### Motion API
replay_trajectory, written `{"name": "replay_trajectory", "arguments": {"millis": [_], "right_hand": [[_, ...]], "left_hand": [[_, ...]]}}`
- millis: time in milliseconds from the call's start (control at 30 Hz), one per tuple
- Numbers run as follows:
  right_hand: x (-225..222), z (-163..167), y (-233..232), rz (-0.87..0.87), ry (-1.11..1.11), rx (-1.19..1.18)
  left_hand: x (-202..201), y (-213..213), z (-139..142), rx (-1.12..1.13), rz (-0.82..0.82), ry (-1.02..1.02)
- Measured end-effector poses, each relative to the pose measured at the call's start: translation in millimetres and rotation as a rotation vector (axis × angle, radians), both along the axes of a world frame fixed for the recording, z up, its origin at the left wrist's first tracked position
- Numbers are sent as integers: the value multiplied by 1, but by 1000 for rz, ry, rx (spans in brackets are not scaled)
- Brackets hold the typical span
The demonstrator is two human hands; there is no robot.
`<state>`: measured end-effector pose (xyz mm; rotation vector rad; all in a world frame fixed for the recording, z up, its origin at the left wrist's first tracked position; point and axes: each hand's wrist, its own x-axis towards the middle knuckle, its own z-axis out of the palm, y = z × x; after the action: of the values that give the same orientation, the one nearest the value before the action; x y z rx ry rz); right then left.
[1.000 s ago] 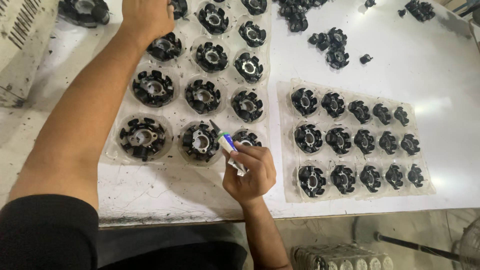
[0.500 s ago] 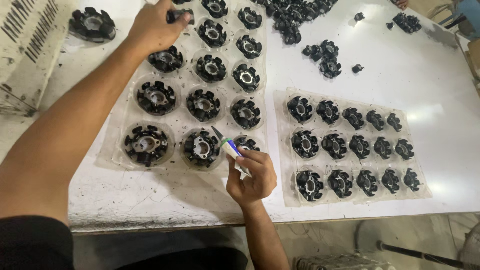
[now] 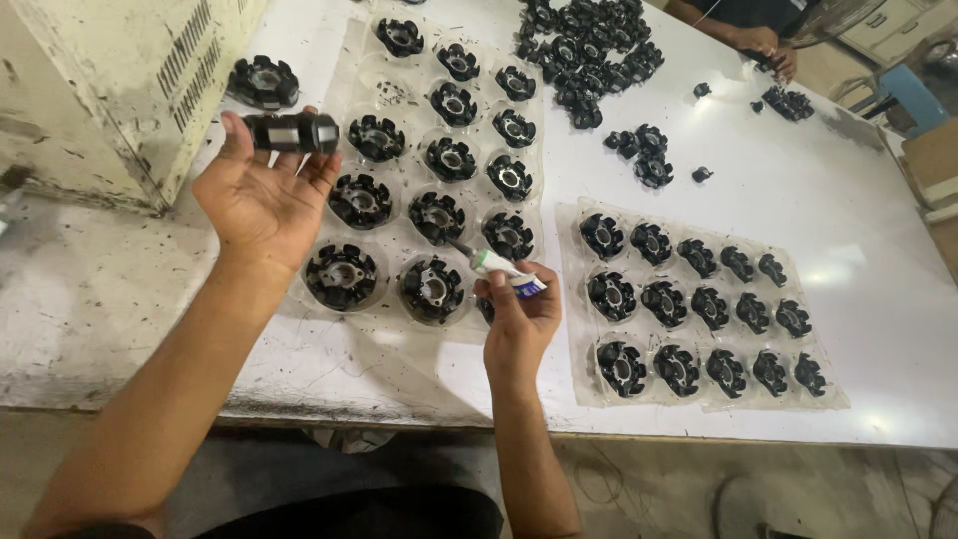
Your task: The person picks up black rotor-like components one at a time, squeezes adhesive from a tube onto each part, wipes the tube tip with a cloth, and places the treated parts into plastic trays on the workbench.
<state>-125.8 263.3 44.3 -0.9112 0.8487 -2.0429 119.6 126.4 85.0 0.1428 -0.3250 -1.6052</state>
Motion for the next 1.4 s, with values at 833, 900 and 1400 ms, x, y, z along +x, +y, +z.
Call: {"name": "replay_trajectory", "arguments": {"millis": [833, 900, 1400], "right_hand": [[80, 67, 48, -479, 904, -340], [79, 70, 48, -496, 950, -349], [68, 75, 43, -503, 1053, -440]], "left_hand": [[-26, 86, 48, -696, 236, -444], [-25, 86, 48, -699, 245, -484], [-30, 83, 44, -699, 240, -512]]}}
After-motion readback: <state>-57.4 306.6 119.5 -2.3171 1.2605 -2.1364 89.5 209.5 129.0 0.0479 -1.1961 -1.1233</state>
